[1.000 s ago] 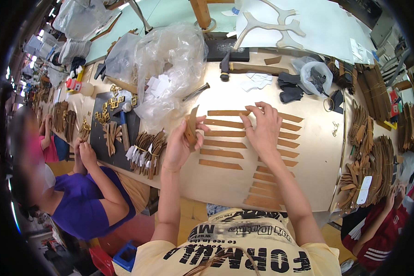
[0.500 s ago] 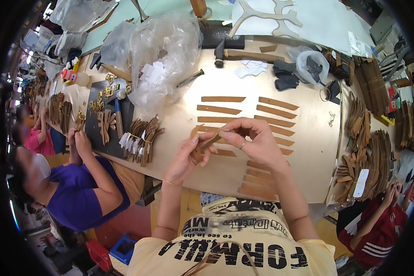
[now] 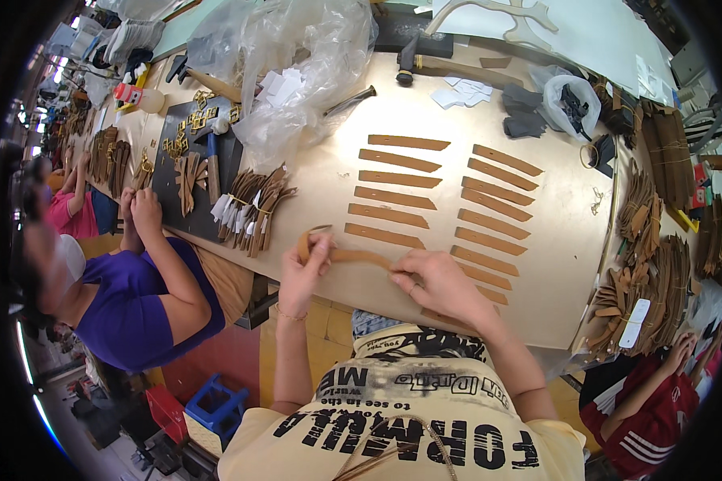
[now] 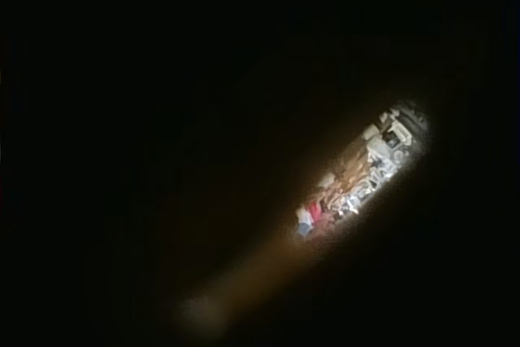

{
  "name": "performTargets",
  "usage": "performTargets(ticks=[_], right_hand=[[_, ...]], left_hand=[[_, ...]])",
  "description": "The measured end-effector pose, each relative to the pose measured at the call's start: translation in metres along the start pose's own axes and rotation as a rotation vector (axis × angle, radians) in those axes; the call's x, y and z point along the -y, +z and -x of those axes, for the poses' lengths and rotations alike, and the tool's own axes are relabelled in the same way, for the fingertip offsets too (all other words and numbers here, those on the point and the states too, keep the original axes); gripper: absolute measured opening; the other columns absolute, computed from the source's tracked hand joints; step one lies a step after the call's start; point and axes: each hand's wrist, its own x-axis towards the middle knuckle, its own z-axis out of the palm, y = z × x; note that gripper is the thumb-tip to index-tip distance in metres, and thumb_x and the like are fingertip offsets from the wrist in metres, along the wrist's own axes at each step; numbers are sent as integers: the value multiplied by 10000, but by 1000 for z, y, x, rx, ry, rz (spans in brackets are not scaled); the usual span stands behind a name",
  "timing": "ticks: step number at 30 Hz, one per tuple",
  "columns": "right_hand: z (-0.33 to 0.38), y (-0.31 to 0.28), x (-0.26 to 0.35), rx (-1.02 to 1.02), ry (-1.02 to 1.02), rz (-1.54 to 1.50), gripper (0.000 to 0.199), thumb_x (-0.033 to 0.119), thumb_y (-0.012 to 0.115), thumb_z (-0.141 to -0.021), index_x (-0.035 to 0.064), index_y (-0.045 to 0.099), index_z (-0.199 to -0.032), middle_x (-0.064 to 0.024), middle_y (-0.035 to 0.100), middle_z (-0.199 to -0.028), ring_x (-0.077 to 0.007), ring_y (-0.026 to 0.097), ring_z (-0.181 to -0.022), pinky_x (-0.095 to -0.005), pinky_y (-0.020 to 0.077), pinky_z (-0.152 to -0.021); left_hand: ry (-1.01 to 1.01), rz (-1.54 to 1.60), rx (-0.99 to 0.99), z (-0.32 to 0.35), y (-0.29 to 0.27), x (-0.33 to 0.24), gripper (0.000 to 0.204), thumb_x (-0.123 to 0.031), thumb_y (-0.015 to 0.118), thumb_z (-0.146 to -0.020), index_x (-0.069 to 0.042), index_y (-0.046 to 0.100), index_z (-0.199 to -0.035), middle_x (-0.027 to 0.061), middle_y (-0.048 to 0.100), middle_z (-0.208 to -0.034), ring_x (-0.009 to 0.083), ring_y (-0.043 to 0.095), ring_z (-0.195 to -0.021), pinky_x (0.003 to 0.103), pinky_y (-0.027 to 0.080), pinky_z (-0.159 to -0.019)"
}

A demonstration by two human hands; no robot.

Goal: The person separates a bundle of light-brown leather pieces and arranges them in two parallel rows on the table. Then the person picks up small black leather strips and places them in a separate pile. The task is performed by hand without tools.

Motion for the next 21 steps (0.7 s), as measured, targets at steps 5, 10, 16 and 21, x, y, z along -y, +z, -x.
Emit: performTargets(ticks=[5,10,16,21], right_hand=[[2,12,2,-103,-5,147,173,134,636,-912,1,704,-999,-155,690,-921,-336,660,-838,-392,534,-766],[1,6,7,-131,109,-10,215,134,607,-934,-6,670,-1085,-176,694,-892,-323,674,-777,-387,539,-735],[3,-3,6,-150,291,-145,364,112,516,-973,-2,515,-1319,-177,697,-859,-250,698,-816,-351,536,-758],[3,-4,0,-183,277,-256,389,93,440,-974,12,451,-1355,-196,697,-892,-288,697,-836,-376,532,-806]], left_hand=[[212,117,-195,-3,-7,-6,330,-271,541,-1030,30,652,-1108,41,650,-930,57,493,-674,211,388,-588],[274,108,-145,0,-1,-14,332,-267,526,-1038,30,653,-1115,46,649,-944,62,502,-689,217,397,-600],[237,140,-101,2,9,-14,339,-271,517,-1041,28,660,-1111,54,651,-947,70,509,-696,220,404,-604],[239,180,-75,2,9,-14,321,-245,515,-1042,32,662,-1114,40,657,-938,55,498,-713,209,407,-628]])
